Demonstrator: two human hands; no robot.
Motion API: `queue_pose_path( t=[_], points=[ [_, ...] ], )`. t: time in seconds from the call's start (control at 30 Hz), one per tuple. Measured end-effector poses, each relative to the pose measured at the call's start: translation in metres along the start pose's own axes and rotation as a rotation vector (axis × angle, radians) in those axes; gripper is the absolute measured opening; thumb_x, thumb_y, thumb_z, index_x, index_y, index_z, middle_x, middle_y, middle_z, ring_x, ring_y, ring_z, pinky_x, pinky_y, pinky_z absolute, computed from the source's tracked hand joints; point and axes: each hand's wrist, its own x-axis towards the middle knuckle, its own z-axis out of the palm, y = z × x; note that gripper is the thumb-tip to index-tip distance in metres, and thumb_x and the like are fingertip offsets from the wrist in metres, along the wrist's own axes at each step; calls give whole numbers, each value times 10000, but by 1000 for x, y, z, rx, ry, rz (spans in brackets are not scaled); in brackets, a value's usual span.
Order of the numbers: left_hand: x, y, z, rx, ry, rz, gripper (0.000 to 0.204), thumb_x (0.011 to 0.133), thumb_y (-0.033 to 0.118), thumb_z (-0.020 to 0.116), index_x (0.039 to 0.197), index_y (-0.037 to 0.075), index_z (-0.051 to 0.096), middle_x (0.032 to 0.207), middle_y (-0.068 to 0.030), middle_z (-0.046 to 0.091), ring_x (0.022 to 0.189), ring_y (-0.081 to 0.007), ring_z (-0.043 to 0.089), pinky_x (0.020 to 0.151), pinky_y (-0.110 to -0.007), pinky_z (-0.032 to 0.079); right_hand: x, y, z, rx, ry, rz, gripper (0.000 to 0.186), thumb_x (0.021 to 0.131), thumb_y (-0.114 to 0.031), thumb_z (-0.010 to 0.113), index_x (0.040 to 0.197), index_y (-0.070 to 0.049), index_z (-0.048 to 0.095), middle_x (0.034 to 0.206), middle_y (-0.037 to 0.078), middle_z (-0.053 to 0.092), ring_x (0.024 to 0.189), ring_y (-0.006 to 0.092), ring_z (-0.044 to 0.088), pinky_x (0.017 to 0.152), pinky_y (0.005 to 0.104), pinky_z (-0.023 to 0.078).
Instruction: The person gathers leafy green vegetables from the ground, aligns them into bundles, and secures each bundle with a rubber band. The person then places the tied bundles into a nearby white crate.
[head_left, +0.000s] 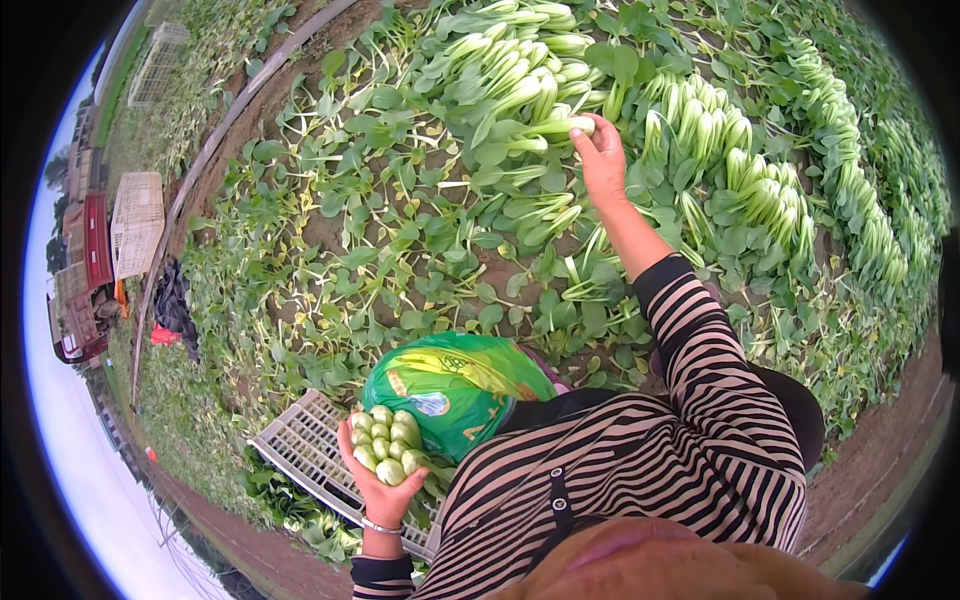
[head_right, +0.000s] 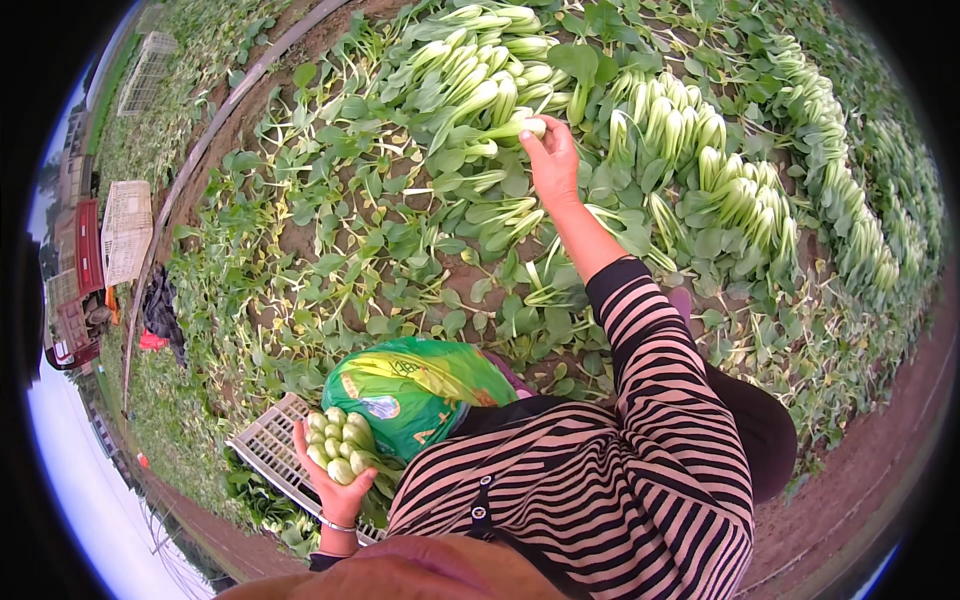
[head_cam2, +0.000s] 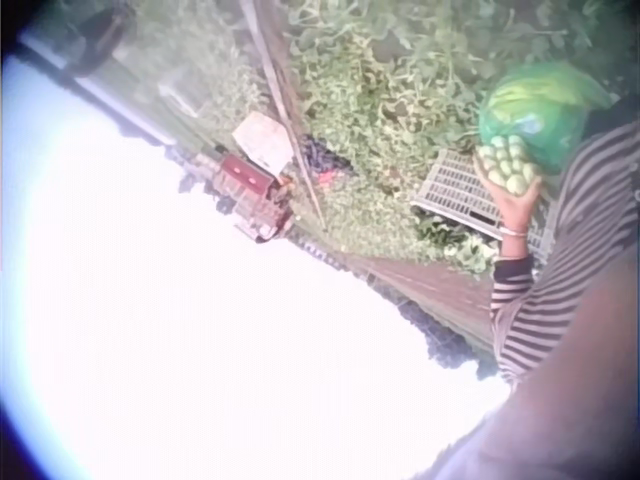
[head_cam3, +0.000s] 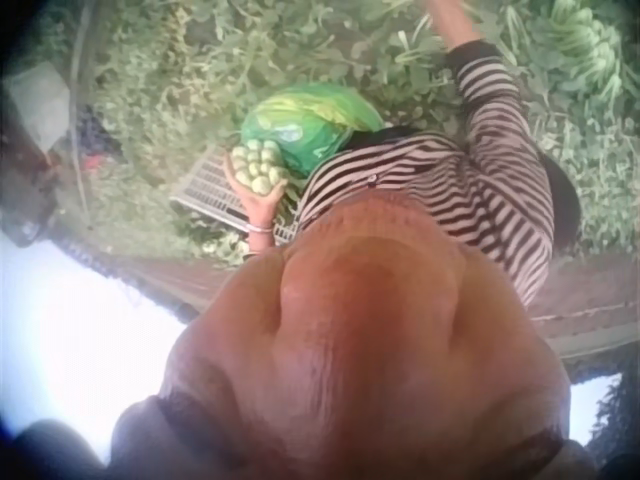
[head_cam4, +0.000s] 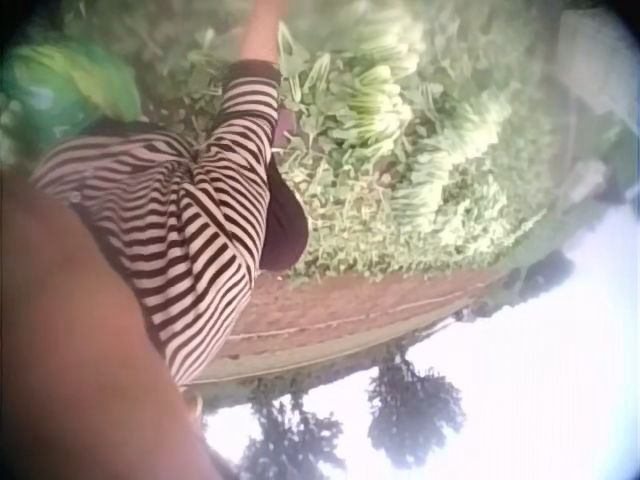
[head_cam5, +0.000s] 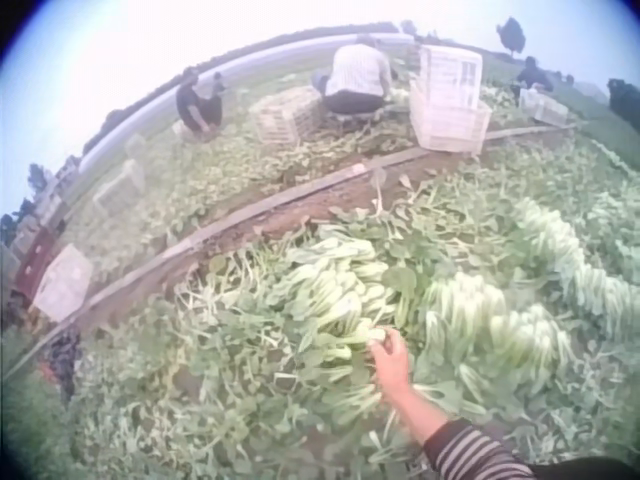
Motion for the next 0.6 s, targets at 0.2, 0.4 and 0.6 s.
queue_pose_path(
  t=[0.2, 0.4, 0.6],
  points=[
    [0, -5, -3, 1, 3, 41, 1352, 587, 378, 948, 1544, -6, 74, 1528, -215, 294, 1400, -319, 345, 1172, -442, 288, -6, -62, -69, 210, 129, 274, 502, 965, -375, 615, 1323, -30, 540, 1186, 82, 637, 1062, 212, 607, 977, 353, 461],
    [-1, -5, 0, -24, 8, 29, 1359, 589, 388, 949, 1544, -12, 67, 1527, -214, 294, 1397, -318, 350, 1171, -441, 291, 3, -52, -92, 519, 189, 451, 506, 908, -421, 712, 1171, -20, 552, 959, 89, 618, 865, 210, 625, 861, 434, 564],
    [1, 3, 3, -2, 11, 15, 1375, 586, 414, 951, 1548, 0, 60, 1528, -210, 291, 1399, -324, 348, 1170, -443, 289, 26, -1, -62, -26, 116, 560, 274, 844, -122, 768, 1056, -72, 601, 835, 31, 627, 644, 124, 602, 539, 278, 540]
  ],
)
